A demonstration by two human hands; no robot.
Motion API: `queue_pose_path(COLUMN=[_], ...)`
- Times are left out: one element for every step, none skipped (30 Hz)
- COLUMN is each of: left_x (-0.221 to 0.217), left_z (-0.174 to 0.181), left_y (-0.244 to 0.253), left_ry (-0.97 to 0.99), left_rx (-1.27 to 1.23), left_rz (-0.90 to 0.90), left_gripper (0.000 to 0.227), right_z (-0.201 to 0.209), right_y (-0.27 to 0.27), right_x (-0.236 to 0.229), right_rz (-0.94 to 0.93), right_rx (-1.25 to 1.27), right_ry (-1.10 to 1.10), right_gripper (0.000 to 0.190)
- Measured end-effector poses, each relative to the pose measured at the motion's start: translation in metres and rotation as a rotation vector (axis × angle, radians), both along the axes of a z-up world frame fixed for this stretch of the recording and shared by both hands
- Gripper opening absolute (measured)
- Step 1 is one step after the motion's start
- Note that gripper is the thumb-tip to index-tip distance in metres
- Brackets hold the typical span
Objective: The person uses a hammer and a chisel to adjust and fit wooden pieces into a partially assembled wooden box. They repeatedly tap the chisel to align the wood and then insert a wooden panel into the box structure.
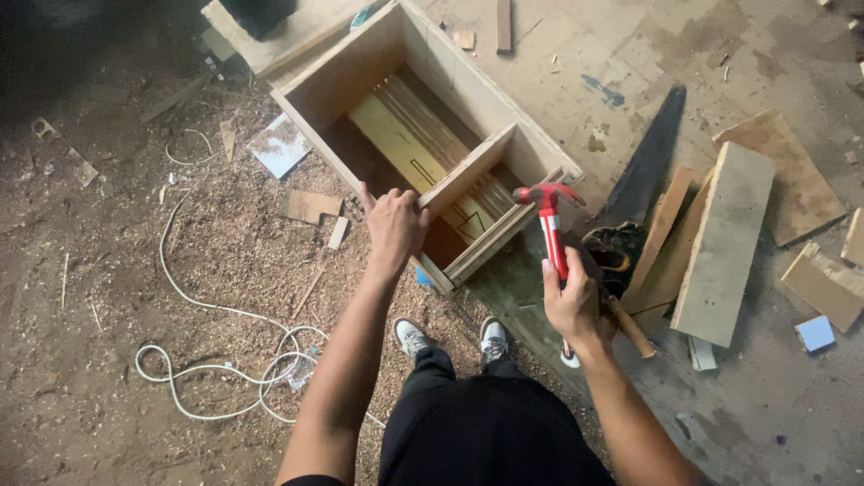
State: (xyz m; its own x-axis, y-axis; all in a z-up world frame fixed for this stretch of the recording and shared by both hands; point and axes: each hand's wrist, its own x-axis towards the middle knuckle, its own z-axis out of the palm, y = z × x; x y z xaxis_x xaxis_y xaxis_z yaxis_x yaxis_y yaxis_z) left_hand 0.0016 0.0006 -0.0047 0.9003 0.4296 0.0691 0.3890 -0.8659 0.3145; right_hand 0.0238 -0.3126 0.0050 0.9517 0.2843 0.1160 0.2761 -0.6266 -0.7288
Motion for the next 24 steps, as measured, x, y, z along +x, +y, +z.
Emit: queue_pose_path(left_x=[0.001, 0.001, -0.001, -0.002, 0.0, 0.001, 0.002, 0.003, 0.004, 0.005, 0.005, 0.006, 0.006, 0.006, 0.007, 0.009, 0.007, 0.005, 0.008, 0.011, 0.013, 0.013, 0.012, 0.012], left_z=[-0.001, -0.001, -0.001, -0.001, -0.001, -0.001, -0.001, -0.001, -0.001, -0.002, -0.002, -0.002, -0.001, -0.001, -0.001, -0.001, 0.0, 0.001, 0.002, 0.003, 0.004, 0.005, 0.008, 0.01], left_y=[0.001, 0.002, 0.002, 0.002, 0.002, 0.002, 0.003, 0.003, 0.004, 0.004, 0.005, 0.006, 0.007, 0.009, 0.012, 0.015, 0.019, 0.023, 0.026, 0.028, 0.031, 0.034, 0.038, 0.041], left_ry=[-0.002, 0.007, 0.017, 0.026, 0.071, 0.117, 0.163, 0.178, 0.192, 0.206, 0.207, 0.209, 0.21, 0.204, 0.198, 0.193, 0.166, 0.139, 0.106, 0.126, 0.15, 0.174, 0.194, 0.215], left_rx=[0.0, 0.005, 0.008, 0.011, -0.002, -0.014, -0.027, -0.017, -0.006, 0.005, 0.022, 0.039, 0.055, 0.057, 0.06, 0.063, 0.08, 0.097, 0.114, 0.103, 0.094, 0.085, 0.058, 0.032], left_rz=[-0.003, -0.001, 0.0, 0.001, 0.004, 0.007, 0.011, 0.002, -0.008, -0.018, -0.03, -0.041, -0.053, -0.066, -0.08, -0.095, -0.122, -0.149, -0.182, -0.187, -0.189, -0.191, -0.19, -0.189], left_gripper=[0.025, 0.025, 0.025, 0.025, 0.026, 0.026, 0.027, 0.029, 0.032, 0.034, 0.033, 0.033, 0.032, 0.033, 0.034, 0.035, 0.035, 0.034, 0.034, 0.036, 0.039, 0.041, 0.039, 0.037], right_z=[0.0, 0.0, 0.0, 0.001, 0.001, 0.001, 0.001, 0.001, 0.0, 0.0, 0.0, -0.001, -0.002, -0.002, -0.004, -0.005, -0.006, -0.007, -0.007, -0.007, -0.007, -0.007, -0.005, -0.003], right_y=[0.003, 0.006, 0.008, 0.01, 0.013, 0.015, 0.017, 0.019, 0.022, 0.024, 0.028, 0.031, 0.034, 0.036, 0.039, 0.042, 0.046, 0.051, 0.054, 0.057, 0.062, 0.066, 0.072, 0.076], right_x=[-0.001, -0.001, -0.003, -0.004, -0.004, -0.005, -0.005, -0.006, -0.006, -0.006, -0.007, -0.007, -0.008, -0.009, -0.01, -0.011, -0.014, -0.017, -0.018, -0.019, -0.021, -0.023, -0.025, -0.027], right_rz=[-0.009, -0.003, 0.003, 0.008, 0.009, 0.009, 0.011, 0.003, -0.007, -0.016, -0.006, 0.004, 0.013, 0.017, 0.02, 0.022, 0.017, 0.011, 0.0, -0.017, -0.031, -0.046, -0.044, -0.043], right_rx=[0.008, 0.007, 0.005, 0.003, 0.013, 0.024, 0.035, 0.036, 0.037, 0.039, 0.051, 0.064, 0.075, 0.072, 0.07, 0.067, 0.073, 0.079, 0.084, 0.073, 0.065, 0.056, 0.069, 0.081], right_ry=[0.033, 0.002, -0.028, -0.058, -0.059, -0.06, -0.059, -0.011, 0.037, 0.085, 0.053, 0.021, -0.011, -0.029, -0.045, -0.061, -0.05, -0.039, -0.035, -0.021, -0.003, 0.014, -0.007, -0.029], right_gripper=[0.025, 0.025, 0.025, 0.026, 0.025, 0.025, 0.024, 0.025, 0.026, 0.027, 0.027, 0.027, 0.028, 0.027, 0.027, 0.027, 0.025, 0.023, 0.022, 0.022, 0.021, 0.021, 0.022, 0.023])
